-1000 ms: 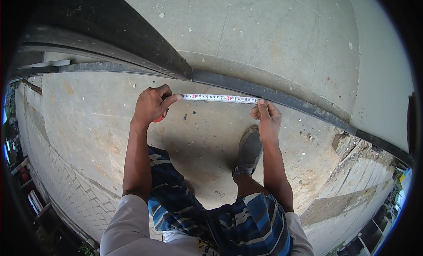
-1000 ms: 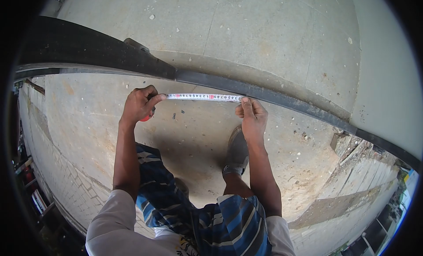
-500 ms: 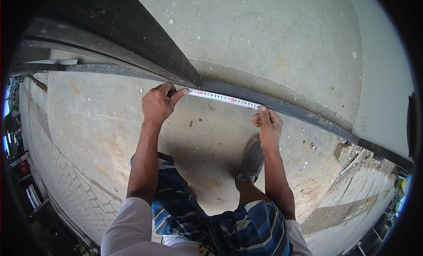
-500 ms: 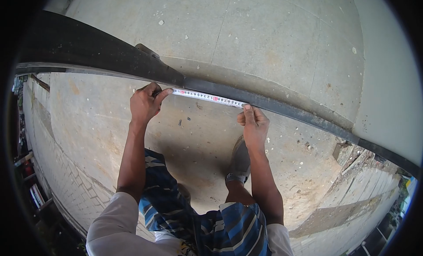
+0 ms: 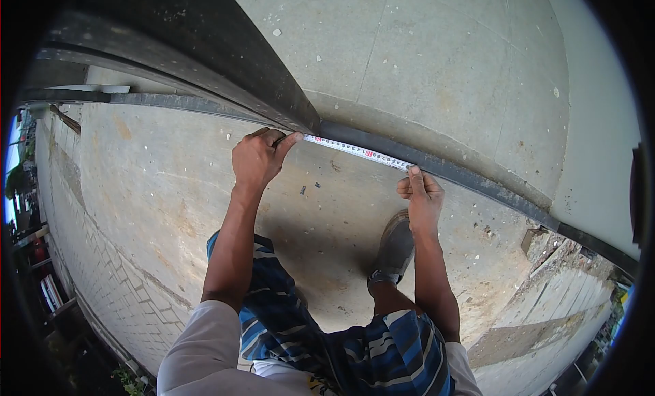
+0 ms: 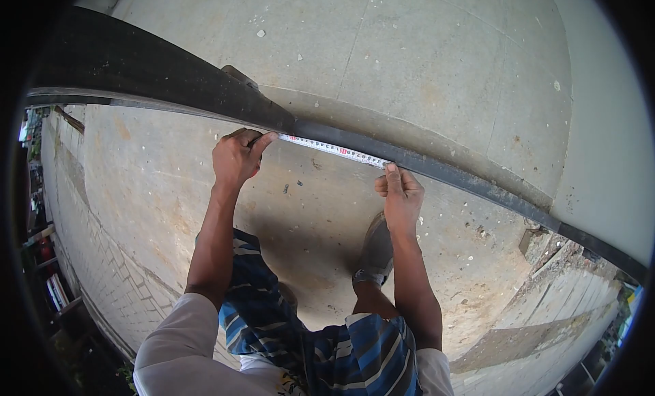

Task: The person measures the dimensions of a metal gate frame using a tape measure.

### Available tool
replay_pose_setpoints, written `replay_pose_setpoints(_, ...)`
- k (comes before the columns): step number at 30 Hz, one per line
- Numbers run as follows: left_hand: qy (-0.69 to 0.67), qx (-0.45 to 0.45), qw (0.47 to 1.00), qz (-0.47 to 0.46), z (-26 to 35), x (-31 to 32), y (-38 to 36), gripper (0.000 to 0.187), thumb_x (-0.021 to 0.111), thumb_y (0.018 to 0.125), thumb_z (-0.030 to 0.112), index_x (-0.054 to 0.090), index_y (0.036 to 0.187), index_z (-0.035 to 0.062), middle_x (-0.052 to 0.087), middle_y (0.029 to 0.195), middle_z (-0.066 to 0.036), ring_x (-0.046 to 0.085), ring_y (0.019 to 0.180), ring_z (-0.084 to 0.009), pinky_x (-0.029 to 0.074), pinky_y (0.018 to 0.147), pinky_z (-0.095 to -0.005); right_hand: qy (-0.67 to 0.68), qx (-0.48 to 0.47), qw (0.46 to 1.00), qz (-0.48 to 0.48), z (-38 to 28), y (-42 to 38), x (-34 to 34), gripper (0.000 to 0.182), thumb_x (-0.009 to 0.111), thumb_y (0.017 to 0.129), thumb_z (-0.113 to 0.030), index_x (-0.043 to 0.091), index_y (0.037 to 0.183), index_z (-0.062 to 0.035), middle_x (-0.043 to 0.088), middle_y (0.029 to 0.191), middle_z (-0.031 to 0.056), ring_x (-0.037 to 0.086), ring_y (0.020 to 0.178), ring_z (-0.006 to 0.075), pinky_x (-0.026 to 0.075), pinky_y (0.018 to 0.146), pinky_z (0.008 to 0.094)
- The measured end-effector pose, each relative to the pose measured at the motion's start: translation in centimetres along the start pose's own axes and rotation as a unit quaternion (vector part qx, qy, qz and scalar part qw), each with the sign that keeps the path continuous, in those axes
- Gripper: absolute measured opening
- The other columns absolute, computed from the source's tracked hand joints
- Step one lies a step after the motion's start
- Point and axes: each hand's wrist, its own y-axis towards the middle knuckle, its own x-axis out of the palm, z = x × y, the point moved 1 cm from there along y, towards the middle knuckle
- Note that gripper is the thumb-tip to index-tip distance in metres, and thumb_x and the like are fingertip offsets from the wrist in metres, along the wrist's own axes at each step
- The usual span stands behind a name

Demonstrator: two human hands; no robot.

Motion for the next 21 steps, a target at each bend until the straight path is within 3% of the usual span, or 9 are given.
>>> replay_pose_setpoints(2, -0.003, 0.003, 1.0, 0.002, -0.03, 0.0, 0.05, 0.048, 0.073, 0.088, 0.051, 0.075, 0.072, 0.0062, 0.064, 0.059, -0.005, 0.064, 0.05, -0.0237, 0.048, 0.052, -0.0361, 0.002, -0.001, 1.0, -0.004, 0.01, 0.03, -0.02, 0.031, 0.064, 0.102, -0.032, 0.072, 0.094, -0.0028, 0.069, 0.073, 0.005, 0.062, 0.064, 0.0107, 0.049, 0.062, 0.0259)
replay_pose_setpoints(4, -0.009, -0.025, 0.999, -0.043, -0.07, -0.09, 0.11, 0.056, 0.069, 0.088, 0.058, 0.076, 0.075, 0.0039, 0.069, 0.068, -0.01, 0.067, 0.058, -0.0293, 0.05, 0.052, -0.0392, 0.006, 0.002, 1.0, 0.001, -0.04, 0.0, 0.08, 0.034, 0.065, 0.102, -0.032, 0.072, 0.092, -0.0003, 0.068, 0.072, 0.005, 0.061, 0.064, 0.0098, 0.048, 0.062, 0.0254)
replay_pose_setpoints(21, -0.023, -0.031, 0.999, -0.026, -0.34, -0.05, -0.05, 0.055, 0.071, 0.087, 0.056, 0.074, 0.074, 0.0033, 0.068, 0.067, -0.011, 0.066, 0.056, -0.0307, 0.05, 0.052, -0.0396, -0.02, -0.013, 1.0, -0.007, 0.16, 0.16, 0.32, 0.037, 0.065, 0.102, -0.036, 0.073, 0.098, 0.0, 0.068, 0.072, 0.0046, 0.062, 0.063, 0.0107, 0.049, 0.061, 0.0255)
